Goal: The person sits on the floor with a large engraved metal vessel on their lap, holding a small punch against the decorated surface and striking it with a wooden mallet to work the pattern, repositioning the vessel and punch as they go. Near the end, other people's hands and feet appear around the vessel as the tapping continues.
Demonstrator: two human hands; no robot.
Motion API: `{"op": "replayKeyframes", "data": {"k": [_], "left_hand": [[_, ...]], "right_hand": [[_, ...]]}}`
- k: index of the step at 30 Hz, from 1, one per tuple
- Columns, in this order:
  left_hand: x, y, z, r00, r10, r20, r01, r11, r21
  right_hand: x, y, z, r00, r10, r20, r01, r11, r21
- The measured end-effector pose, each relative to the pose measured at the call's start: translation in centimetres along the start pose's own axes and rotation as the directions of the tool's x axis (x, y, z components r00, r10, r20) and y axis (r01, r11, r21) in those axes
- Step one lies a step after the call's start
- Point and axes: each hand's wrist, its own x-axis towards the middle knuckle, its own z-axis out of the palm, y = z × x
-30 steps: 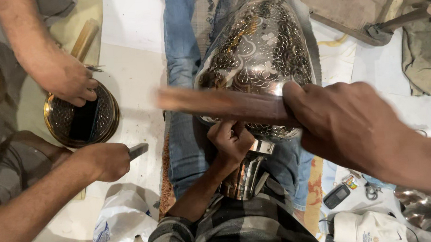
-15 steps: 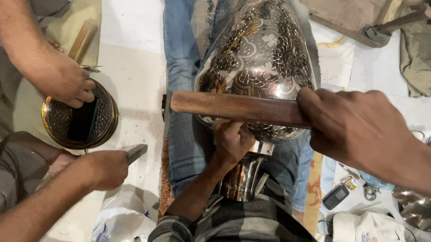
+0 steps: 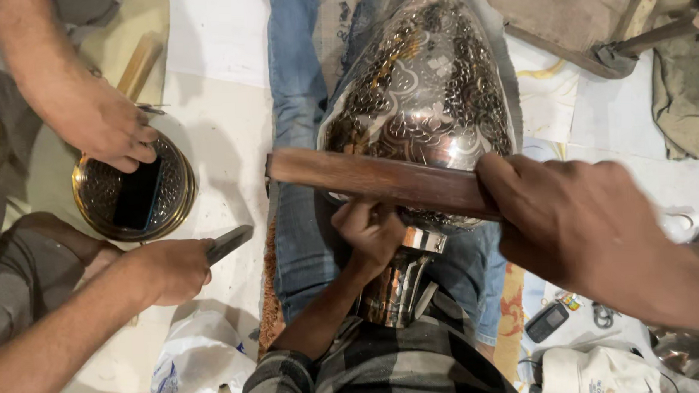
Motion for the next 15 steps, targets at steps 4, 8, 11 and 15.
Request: {"op": "replayKeyframes", "data": {"k": [4,8,11,15], "left_hand": [[2.5,0.4,-0.7,0.987,-0.158,0.031,0.155,0.873,-0.463],[6.7,0.2,-0.1,0.875,-0.004,0.484,0.28,0.82,-0.499],[8.8,0.0,0.3,0.685,0.0,0.728,0.207,0.958,-0.196],[10.0,-0.1,0.9,0.528,0.291,0.798,-0.179,0.956,-0.23]], "right_hand": [[-0.3,1.0,4.8,0.964,0.123,-0.235,0.035,0.819,0.573],[0.2,-0.7,12.6,0.8,0.443,-0.404,0.208,0.427,0.88],[0.2,-3.3,17.4,0.668,0.578,-0.468,0.279,0.389,0.878],[-1.0,-5.1,20.1,0.716,0.694,-0.076,0.119,-0.015,0.993]]}}
